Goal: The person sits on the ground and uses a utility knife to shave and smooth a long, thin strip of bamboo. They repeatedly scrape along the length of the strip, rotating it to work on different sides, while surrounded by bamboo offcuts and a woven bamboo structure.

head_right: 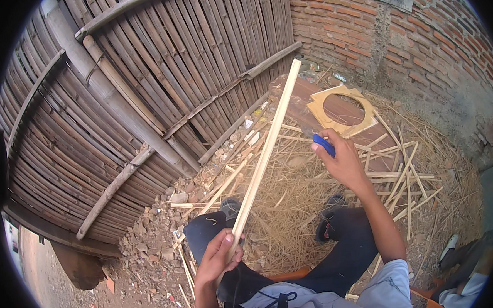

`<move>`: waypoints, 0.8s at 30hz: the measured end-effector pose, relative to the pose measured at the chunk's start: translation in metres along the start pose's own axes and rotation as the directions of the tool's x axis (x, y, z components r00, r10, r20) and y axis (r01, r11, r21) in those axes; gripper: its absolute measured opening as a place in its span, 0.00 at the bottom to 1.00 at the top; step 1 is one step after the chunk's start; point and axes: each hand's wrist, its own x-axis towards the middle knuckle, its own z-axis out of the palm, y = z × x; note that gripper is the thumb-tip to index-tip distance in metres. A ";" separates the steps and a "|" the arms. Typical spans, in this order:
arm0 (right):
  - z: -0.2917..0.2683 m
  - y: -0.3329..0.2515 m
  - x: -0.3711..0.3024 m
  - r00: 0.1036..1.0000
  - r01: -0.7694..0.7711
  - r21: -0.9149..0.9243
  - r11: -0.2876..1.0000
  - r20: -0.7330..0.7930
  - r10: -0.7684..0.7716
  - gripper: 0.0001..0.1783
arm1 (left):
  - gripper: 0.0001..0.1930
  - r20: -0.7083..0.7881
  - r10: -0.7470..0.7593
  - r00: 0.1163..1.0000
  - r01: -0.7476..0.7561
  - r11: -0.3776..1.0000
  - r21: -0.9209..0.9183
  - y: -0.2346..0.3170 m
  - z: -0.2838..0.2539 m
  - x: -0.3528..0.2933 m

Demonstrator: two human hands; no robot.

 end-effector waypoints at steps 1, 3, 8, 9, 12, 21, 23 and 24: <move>0.005 -0.001 -0.009 1.000 0.021 0.043 0.999 0.010 -0.022 0.20 | 0.21 0.010 -0.020 1.000 0.020 0.999 -0.030 0.000 0.002 0.002; 0.009 -0.009 -0.022 0.998 0.015 0.129 0.992 0.055 -0.022 0.19 | 0.19 0.036 0.000 0.999 0.001 0.999 -0.035 0.000 0.006 0.007; 0.015 -0.020 -0.046 0.997 -0.014 0.373 0.928 0.080 -0.017 0.17 | 0.17 0.074 0.013 0.997 -0.009 0.998 -0.058 0.003 0.018 0.017; 0.018 -0.019 -0.049 0.996 -0.023 0.420 0.907 0.084 -0.013 0.17 | 0.17 0.077 0.018 0.997 -0.013 0.998 -0.059 0.004 0.021 0.018; 0.025 -0.018 -0.059 0.992 0.051 0.401 0.915 0.084 -0.092 0.16 | 0.17 0.100 0.034 0.994 -0.028 0.998 -0.064 0.009 0.027 0.023; 0.037 -0.030 -0.077 0.927 0.362 0.222 0.905 0.010 -0.374 0.18 | 0.14 0.106 0.113 0.988 -0.109 0.993 -0.037 0.022 0.039 0.030; 0.042 -0.030 -0.082 0.899 0.427 0.167 0.889 0.024 -0.437 0.18 | 0.13 0.084 0.163 0.983 -0.164 0.987 -0.003 0.020 0.042 0.033; 0.044 -0.032 -0.084 0.884 0.459 0.125 0.879 0.032 -0.466 0.18 | 0.12 0.072 0.181 0.981 -0.183 0.983 0.025 0.019 0.044 0.034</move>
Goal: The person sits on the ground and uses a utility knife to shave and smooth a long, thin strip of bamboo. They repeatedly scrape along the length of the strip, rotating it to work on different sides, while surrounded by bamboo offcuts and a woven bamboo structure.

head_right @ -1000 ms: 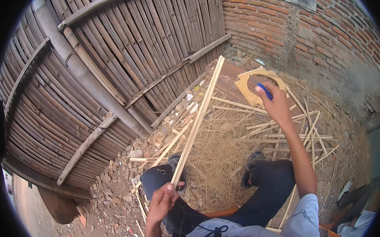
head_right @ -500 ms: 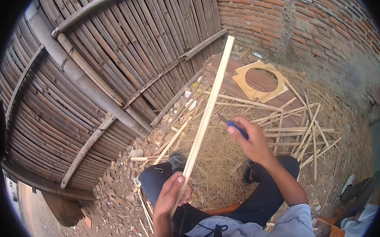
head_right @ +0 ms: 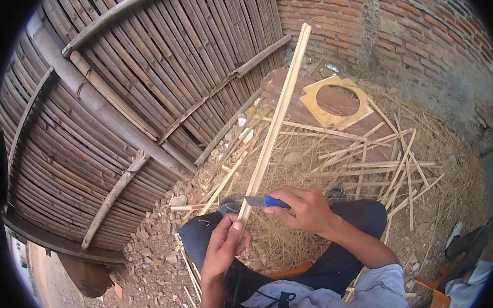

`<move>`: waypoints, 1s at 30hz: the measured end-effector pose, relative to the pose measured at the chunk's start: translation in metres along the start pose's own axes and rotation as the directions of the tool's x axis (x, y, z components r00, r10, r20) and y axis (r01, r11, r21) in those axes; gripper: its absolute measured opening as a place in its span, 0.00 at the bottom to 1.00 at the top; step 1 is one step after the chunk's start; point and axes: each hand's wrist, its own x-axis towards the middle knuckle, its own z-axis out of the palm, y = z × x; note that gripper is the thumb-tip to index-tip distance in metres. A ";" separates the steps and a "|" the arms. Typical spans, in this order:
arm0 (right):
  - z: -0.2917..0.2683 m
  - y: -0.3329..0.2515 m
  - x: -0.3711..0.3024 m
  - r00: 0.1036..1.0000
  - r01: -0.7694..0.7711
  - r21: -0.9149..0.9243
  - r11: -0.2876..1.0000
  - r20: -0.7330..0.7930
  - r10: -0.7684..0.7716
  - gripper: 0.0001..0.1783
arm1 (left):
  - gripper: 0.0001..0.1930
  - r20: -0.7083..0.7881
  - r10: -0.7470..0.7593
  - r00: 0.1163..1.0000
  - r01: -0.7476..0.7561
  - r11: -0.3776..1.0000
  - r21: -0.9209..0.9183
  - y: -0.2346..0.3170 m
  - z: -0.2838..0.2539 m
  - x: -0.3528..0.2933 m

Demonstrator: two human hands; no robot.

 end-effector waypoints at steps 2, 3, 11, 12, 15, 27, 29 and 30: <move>0.005 -0.005 -0.001 0.999 0.038 -0.051 0.998 0.002 -0.038 0.17 | 0.11 -0.020 0.032 0.999 -0.031 0.998 0.045 -0.001 0.004 0.002; 0.007 -0.008 -0.001 0.999 0.040 -0.055 0.998 -0.015 -0.041 0.18 | 0.10 -0.026 0.047 0.999 -0.045 0.997 0.061 -0.001 0.006 0.002; 0.012 -0.015 0.002 0.995 0.044 -0.092 0.995 -0.085 -0.052 0.17 | 0.09 -0.120 0.231 0.966 -0.169 0.908 0.383 0.001 0.023 0.002; 0.012 -0.016 0.002 0.996 0.038 -0.091 0.995 -0.080 -0.046 0.17 | 0.09 -0.131 0.243 0.961 -0.171 0.898 0.406 0.003 0.026 0.002; 0.011 -0.017 0.004 0.998 0.023 -0.092 0.995 -0.065 -0.029 0.17 | 0.09 -0.165 0.251 0.954 -0.154 0.880 0.449 0.005 0.029 0.002; 0.009 -0.022 0.008 0.997 0.030 -0.172 0.985 -0.070 -0.042 0.16 | 0.10 -0.188 0.252 0.949 -0.131 0.860 0.492 0.008 0.026 -0.004; 0.006 -0.022 0.008 0.999 0.001 -0.185 0.983 -0.052 -0.011 0.14 | 0.10 -0.179 0.253 0.951 -0.133 0.855 0.501 0.008 0.025 -0.004; 0.005 -0.022 0.008 0.999 0.005 -0.188 0.982 -0.051 -0.015 0.14 | 0.10 -0.173 0.255 0.951 -0.135 0.849 0.511 0.007 0.024 -0.003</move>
